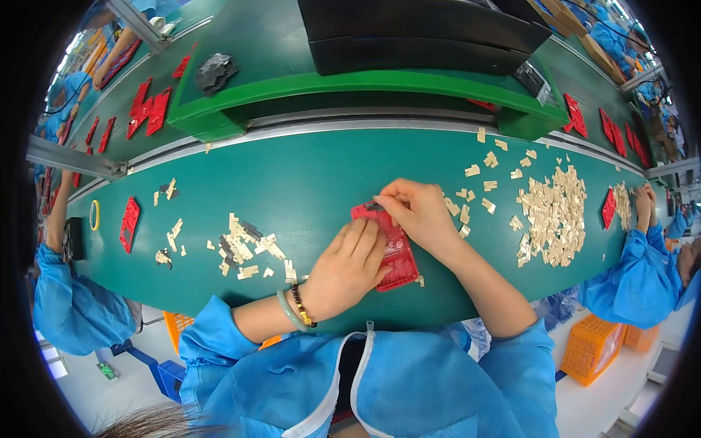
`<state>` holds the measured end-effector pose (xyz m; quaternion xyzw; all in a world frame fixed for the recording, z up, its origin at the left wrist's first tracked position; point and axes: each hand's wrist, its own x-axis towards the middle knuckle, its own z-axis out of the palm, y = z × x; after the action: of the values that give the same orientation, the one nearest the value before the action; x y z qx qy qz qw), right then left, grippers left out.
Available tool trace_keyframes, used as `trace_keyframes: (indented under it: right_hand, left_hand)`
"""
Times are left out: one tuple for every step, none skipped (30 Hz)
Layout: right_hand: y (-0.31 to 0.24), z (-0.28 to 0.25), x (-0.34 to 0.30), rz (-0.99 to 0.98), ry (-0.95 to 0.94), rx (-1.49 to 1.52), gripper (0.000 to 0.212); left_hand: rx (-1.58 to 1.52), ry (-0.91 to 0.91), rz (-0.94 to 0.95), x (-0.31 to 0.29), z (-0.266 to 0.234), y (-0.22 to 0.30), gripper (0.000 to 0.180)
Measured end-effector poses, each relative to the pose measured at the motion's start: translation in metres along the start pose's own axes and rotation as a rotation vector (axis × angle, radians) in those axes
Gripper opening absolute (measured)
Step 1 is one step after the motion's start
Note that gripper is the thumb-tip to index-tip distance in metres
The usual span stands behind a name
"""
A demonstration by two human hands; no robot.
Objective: The person assembles small metal components into a red plastic housing by hand on a factory assembly line.
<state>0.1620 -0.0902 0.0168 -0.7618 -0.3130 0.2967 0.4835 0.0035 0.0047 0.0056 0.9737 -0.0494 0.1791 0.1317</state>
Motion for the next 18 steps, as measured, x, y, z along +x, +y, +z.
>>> trace_keyframes:
  right_hand:
    - [0.0061,0.0002,0.0017,0.014,-0.011,0.036,0.01]
    - [0.0082,-0.0014,0.0001,0.024,-0.009,0.03,0.01]
    - [0.0071,-0.0012,0.0003,0.027,-0.01,0.011,0.011]
    - [0.0062,-0.001,0.0007,0.029,-0.012,-0.008,0.011]
    - [0.0062,-0.0011,0.0003,0.032,-0.015,-0.01,0.011]
    - [0.0073,-0.0008,-0.0003,0.01,0.0,-0.033,0.011]
    - [0.0081,-0.0004,-0.0005,-0.012,0.017,-0.057,0.011]
    - [0.0082,0.0004,0.0,-0.009,0.015,-0.057,0.011]
    - [0.0073,0.0016,-0.0002,0.017,0.011,-0.074,0.011]
    - [0.0065,0.0028,-0.0003,0.043,0.007,-0.091,0.011]
    - [0.0055,0.004,0.0,0.047,0.009,-0.09,0.011]
    - [0.0043,0.0048,0.0008,0.013,0.01,-0.075,0.011]
    - [0.0033,0.0053,0.0012,-0.023,0.012,-0.06,0.011]
    - [0.0026,0.0053,0.001,-0.02,0.016,-0.058,0.011]
    - [0.0024,0.0047,0.0008,-0.02,0.01,-0.114,0.011]
    - [0.0023,0.0041,0.0004,-0.02,0.004,-0.17,0.012]
    - [0.0021,0.0039,0.0001,-0.018,0.012,-0.166,0.012]
    - [0.0021,0.0038,-0.0017,-0.04,0.009,-0.227,0.012]
  left_hand:
    - [-0.002,-0.007,-0.001,-0.0004,0.0003,0.0003,0.049]
    - [-0.003,-0.014,-0.003,-0.0001,0.0008,0.001,0.049]
    - [-0.008,-0.015,-0.007,-0.0004,0.0007,0.0013,0.049]
    - [-0.005,-0.01,-0.009,-0.0007,0.0005,0.0016,0.049]
    - [-0.001,-0.006,-0.012,-0.0008,0.0002,0.0017,0.049]
    - [-0.003,-0.007,-0.015,-0.0007,0.0003,0.0012,0.049]
    - [-0.019,-0.004,-0.02,-0.0003,0.0004,0.001,0.049]
    - [-0.034,-0.001,-0.023,0.0,0.0006,0.0005,0.048]
    - [-0.037,-0.004,-0.023,-0.0001,0.0004,0.0002,0.048]
    - [-0.041,-0.006,-0.029,-0.0004,0.0001,-0.0002,0.048]
    - [-0.044,-0.008,-0.034,-0.0006,0.0,-0.0006,0.048]
    - [-0.046,-0.011,-0.031,-0.0004,-0.0001,-0.0009,0.048]
    - [-0.058,0.007,-0.049,-0.0001,-0.0003,-0.0012,0.048]
    - [-0.069,0.025,-0.066,0.0,-0.0005,-0.0015,0.047]
    - [-0.07,0.023,-0.06,0.0006,0.0001,-0.0021,0.047]
    - [-0.079,0.026,-0.074,0.0012,0.0005,-0.0027,0.047]
    - [-0.087,0.03,-0.088,0.0017,0.0007,-0.0034,0.046]
    - [-0.09,0.024,-0.077,0.0025,0.0,-0.0045,0.046]
